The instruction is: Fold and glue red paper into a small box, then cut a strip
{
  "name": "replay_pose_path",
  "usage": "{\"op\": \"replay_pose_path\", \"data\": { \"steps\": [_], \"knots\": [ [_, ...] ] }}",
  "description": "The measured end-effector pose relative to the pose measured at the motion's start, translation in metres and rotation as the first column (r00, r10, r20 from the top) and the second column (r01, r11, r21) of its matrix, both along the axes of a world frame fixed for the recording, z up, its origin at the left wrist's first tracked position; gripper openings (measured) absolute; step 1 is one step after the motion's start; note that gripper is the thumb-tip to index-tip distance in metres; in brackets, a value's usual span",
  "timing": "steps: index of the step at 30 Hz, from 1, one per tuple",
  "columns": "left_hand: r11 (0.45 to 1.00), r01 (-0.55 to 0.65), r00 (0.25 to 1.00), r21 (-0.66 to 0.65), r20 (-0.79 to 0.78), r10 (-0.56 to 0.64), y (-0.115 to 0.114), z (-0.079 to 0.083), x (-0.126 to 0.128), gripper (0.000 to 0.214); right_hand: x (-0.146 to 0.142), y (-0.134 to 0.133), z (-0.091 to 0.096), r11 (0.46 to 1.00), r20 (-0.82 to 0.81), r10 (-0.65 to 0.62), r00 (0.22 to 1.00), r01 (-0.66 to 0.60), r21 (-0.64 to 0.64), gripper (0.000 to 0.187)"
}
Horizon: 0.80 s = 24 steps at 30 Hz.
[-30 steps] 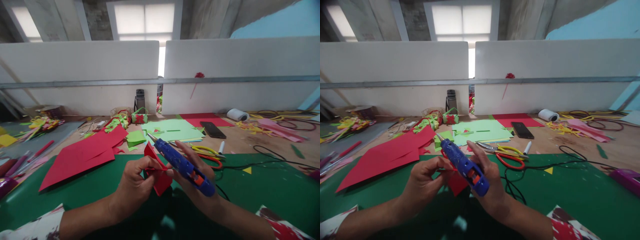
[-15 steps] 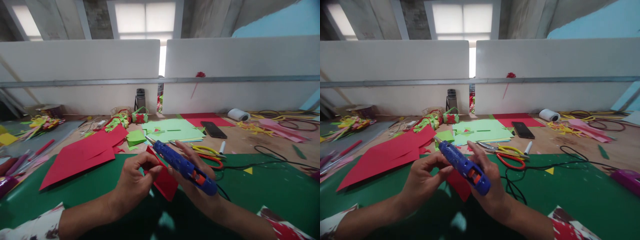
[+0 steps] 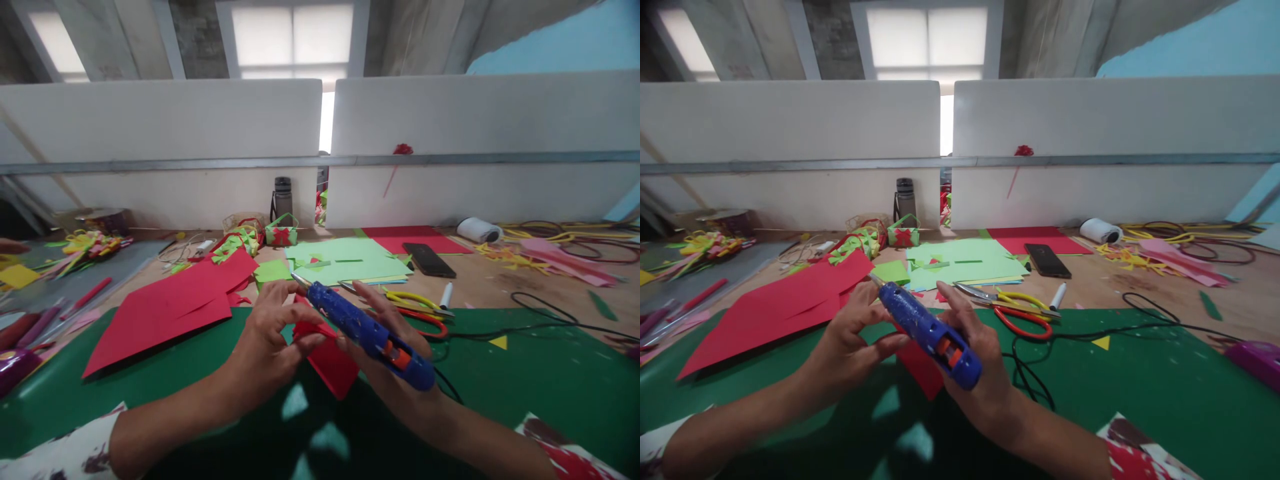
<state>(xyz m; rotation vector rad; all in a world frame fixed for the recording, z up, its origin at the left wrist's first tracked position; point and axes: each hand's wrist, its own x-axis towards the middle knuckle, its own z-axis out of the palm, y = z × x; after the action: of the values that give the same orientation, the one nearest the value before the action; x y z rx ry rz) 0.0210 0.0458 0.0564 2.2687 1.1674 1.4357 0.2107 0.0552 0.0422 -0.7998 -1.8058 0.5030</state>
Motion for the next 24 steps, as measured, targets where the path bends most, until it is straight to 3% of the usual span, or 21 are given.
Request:
{"op": "replay_pose_path", "data": {
  "steps": [9, 15, 24],
  "knots": [
    [0.993, 0.047, 0.998, -0.105, 0.053, -0.041, -0.002, 0.001, 0.004, 0.018, 0.001, 0.002, -0.003, 1.000, 0.033, -0.021, 0.999, 0.021, 0.009, 0.056],
    [0.990, 0.123, 0.988, -0.073, 0.102, -0.115, -0.001, -0.005, 0.008, 0.012, -0.003, 0.001, -0.001, 1.000, 0.013, 0.014, 1.000, -0.014, -0.019, 0.053],
    [0.993, 0.113, 0.991, 0.029, 0.066, -0.115, 0.000, -0.009, 0.005, 0.012, -0.002, 0.005, -0.004, 1.000, -0.008, 0.029, 1.000, -0.029, 0.009, 0.049]
  ]
}}
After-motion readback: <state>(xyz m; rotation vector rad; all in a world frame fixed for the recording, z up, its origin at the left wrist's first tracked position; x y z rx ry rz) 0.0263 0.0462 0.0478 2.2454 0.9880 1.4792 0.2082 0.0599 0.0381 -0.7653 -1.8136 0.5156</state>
